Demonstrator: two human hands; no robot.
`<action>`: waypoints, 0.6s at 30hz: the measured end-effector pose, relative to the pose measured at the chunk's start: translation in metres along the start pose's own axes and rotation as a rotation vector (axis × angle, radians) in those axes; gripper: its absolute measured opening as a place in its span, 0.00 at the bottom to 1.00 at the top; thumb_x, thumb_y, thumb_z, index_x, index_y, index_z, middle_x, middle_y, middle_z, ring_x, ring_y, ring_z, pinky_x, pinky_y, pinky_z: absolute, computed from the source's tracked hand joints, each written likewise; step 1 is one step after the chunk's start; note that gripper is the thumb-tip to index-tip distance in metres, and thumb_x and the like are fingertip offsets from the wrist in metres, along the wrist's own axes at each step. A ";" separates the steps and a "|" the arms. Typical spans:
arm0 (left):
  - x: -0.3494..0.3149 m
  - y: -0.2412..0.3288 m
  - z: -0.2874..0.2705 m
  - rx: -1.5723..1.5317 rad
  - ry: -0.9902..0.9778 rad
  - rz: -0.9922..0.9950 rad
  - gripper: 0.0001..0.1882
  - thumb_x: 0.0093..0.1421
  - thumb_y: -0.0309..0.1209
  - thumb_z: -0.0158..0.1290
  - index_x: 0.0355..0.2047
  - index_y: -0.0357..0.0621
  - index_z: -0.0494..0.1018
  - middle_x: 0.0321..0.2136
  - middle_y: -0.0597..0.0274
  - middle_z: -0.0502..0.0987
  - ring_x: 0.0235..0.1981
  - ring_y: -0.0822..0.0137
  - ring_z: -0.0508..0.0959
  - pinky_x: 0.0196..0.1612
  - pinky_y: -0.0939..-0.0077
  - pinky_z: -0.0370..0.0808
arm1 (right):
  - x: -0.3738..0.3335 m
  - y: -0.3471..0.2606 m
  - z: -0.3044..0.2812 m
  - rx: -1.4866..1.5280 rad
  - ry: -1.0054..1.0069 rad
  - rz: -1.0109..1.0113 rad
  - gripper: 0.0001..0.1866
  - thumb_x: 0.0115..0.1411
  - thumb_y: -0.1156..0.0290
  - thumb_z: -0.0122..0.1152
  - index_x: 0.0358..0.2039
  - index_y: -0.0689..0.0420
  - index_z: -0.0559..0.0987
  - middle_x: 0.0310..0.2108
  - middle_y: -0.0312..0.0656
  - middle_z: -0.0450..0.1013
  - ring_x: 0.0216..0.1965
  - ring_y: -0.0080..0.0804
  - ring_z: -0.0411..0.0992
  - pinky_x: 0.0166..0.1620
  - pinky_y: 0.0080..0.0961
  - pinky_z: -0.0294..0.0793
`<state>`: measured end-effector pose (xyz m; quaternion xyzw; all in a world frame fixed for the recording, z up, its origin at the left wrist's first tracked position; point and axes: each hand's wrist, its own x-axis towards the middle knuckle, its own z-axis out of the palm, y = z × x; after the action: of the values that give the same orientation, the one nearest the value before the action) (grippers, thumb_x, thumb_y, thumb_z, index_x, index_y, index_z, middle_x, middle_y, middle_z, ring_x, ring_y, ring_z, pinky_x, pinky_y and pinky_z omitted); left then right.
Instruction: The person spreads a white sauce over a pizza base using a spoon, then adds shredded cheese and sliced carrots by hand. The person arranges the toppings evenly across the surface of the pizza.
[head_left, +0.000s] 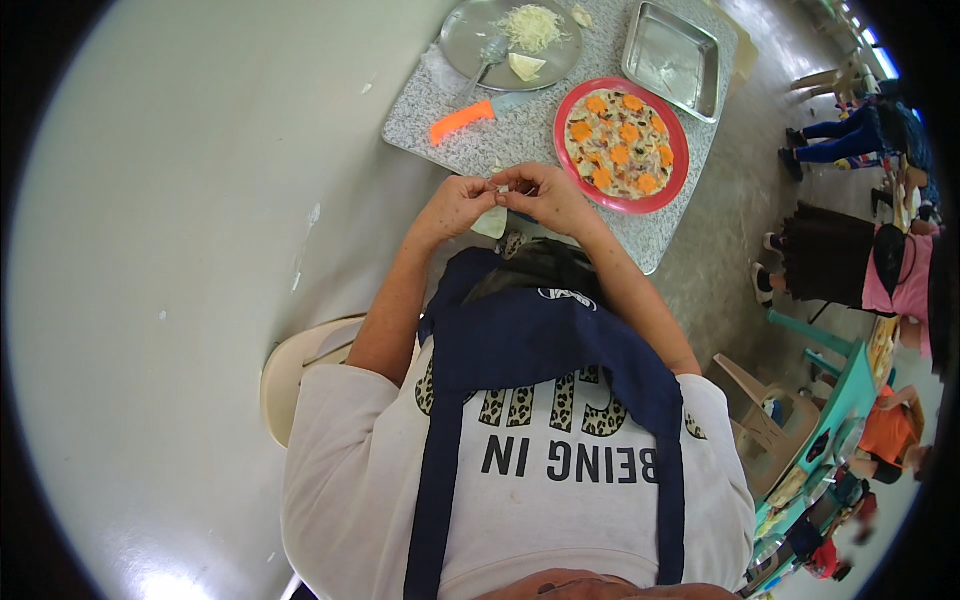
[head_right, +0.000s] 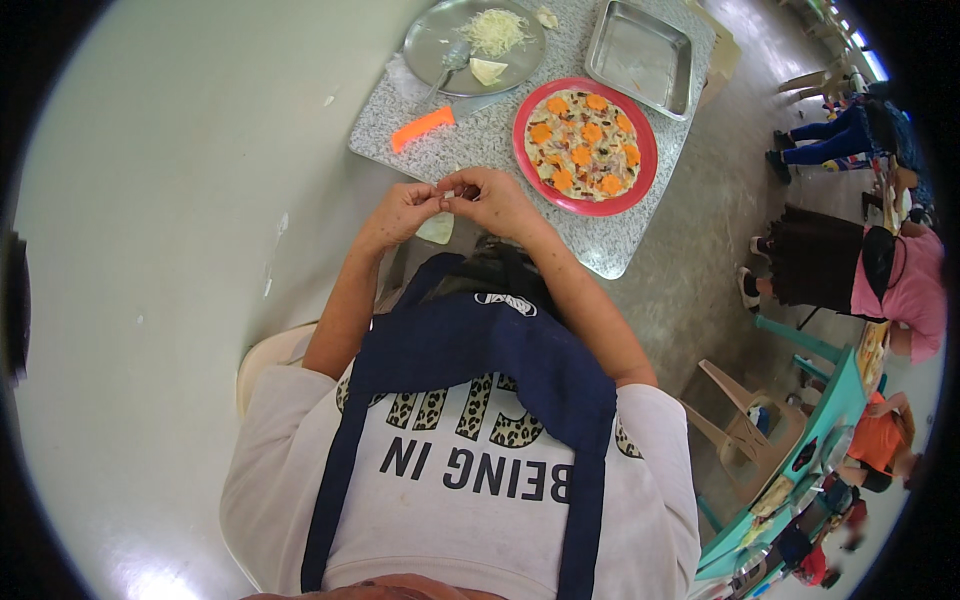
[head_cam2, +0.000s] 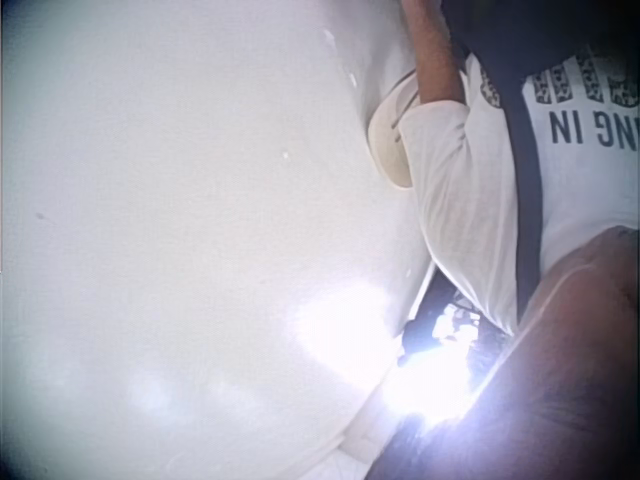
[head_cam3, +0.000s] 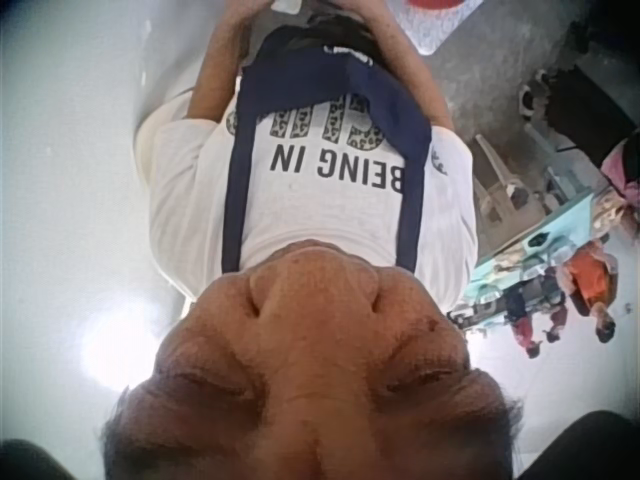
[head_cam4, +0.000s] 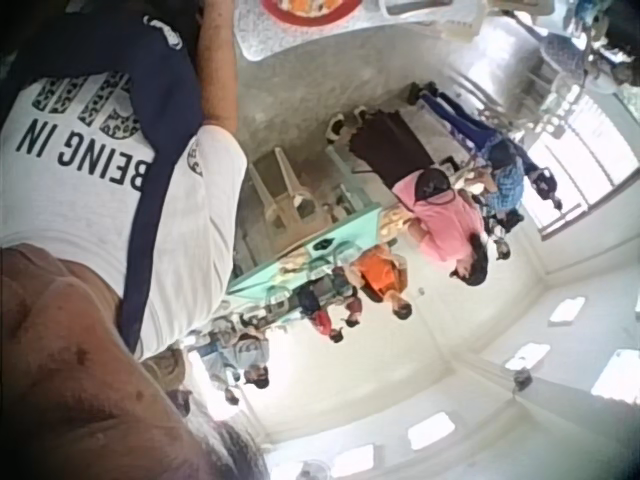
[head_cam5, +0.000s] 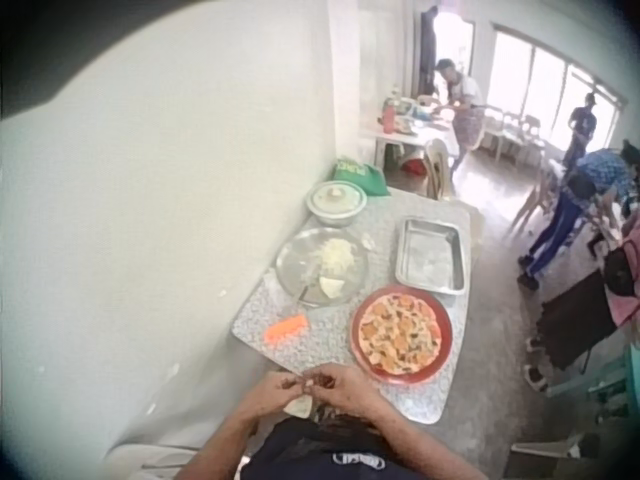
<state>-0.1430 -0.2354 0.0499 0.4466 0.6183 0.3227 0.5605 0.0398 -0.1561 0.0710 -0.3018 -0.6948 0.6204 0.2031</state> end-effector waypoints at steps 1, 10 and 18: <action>0.000 0.005 -0.001 0.024 -0.009 -0.013 0.11 0.62 0.33 0.54 0.36 0.38 0.79 0.26 0.75 0.74 0.27 0.83 0.68 0.30 0.85 0.66 | 0.001 0.001 -0.001 -0.006 -0.015 0.021 0.12 0.53 0.71 0.66 0.38 0.60 0.82 0.24 0.35 0.75 0.26 0.19 0.69 0.33 0.21 0.71; 0.006 0.002 -0.017 -0.015 -0.116 -0.064 0.11 0.62 0.32 0.54 0.39 0.37 0.79 0.30 0.72 0.77 0.31 0.82 0.71 0.36 0.84 0.69 | 0.017 0.002 0.005 -0.178 -0.012 -0.037 0.09 0.51 0.78 0.58 0.34 0.61 0.81 0.23 0.39 0.75 0.24 0.21 0.70 0.30 0.21 0.70; 0.024 -0.013 -0.037 -0.057 -0.340 0.009 0.12 0.60 0.35 0.55 0.38 0.40 0.80 0.28 0.71 0.78 0.29 0.81 0.73 0.31 0.83 0.69 | 0.033 -0.016 -0.005 -0.313 -0.130 -0.077 0.08 0.50 0.77 0.57 0.32 0.60 0.81 0.27 0.47 0.77 0.28 0.37 0.77 0.35 0.30 0.75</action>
<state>-0.1810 -0.2150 0.0346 0.4814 0.5032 0.2625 0.6679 0.0166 -0.1312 0.0843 -0.2622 -0.8057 0.5145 0.1319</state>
